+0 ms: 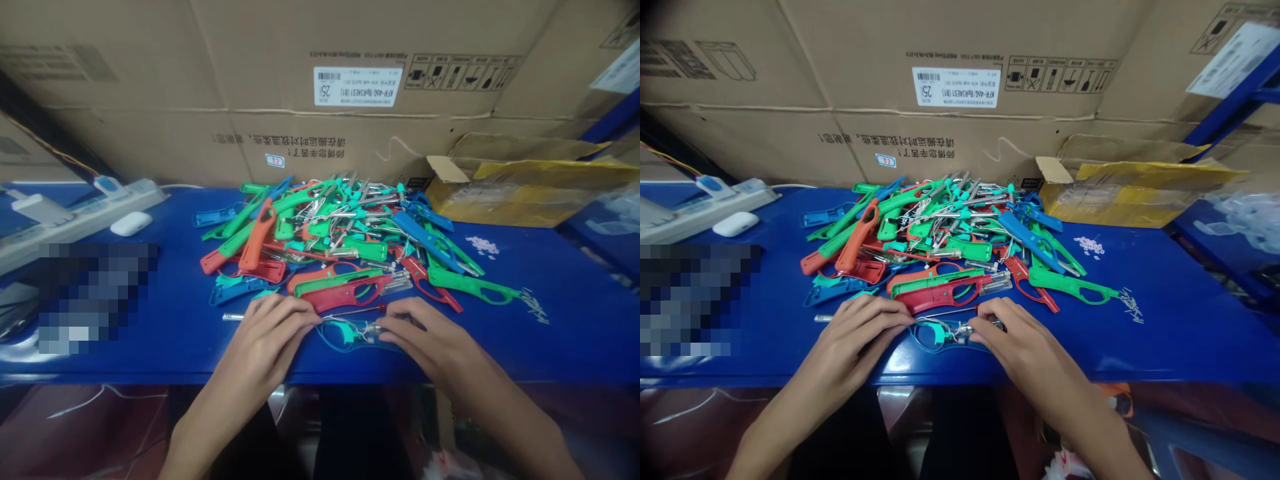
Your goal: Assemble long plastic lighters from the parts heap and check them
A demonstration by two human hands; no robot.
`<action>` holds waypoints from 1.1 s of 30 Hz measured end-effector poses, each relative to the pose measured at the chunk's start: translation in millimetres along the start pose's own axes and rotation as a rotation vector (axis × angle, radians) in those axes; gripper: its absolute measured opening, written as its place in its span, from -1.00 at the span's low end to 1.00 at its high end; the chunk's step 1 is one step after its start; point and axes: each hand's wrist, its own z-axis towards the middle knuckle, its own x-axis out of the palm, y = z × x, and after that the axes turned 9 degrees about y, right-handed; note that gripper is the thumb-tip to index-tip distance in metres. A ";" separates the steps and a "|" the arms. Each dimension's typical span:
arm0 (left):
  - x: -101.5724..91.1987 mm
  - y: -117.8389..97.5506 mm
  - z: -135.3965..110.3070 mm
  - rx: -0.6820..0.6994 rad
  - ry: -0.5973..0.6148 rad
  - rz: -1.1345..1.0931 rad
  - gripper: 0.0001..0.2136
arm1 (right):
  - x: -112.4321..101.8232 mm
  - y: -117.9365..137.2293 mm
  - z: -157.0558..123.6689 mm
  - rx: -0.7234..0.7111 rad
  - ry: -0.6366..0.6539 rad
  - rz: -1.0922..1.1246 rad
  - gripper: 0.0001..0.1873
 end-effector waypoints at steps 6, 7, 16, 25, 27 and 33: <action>-0.6 -0.3 -1.1 0.004 0.012 -0.004 -0.81 | -1.6 5.0 0.9 0.041 -0.031 0.080 -0.59; -0.5 -0.2 -1.3 0.004 0.013 -0.003 -0.81 | -1.6 4.9 1.0 0.050 -0.028 0.093 -0.59; -0.6 -0.4 -0.9 -0.002 0.010 -0.004 -0.82 | 11.7 -1.2 -4.5 0.084 -0.082 0.075 -0.65; -0.7 -0.8 -0.5 -0.016 0.002 -0.006 -0.82 | 20.8 1.1 -12.7 0.044 -0.151 -0.210 -0.63; -0.5 -0.3 -0.7 -0.016 0.005 -0.011 -0.81 | 20.0 5.2 -11.0 -0.010 -0.149 -0.233 -0.60; -1.2 -2.2 -1.2 -0.010 0.008 -0.010 -0.82 | 29.8 3.0 -11.8 -0.035 -0.061 -0.266 -0.65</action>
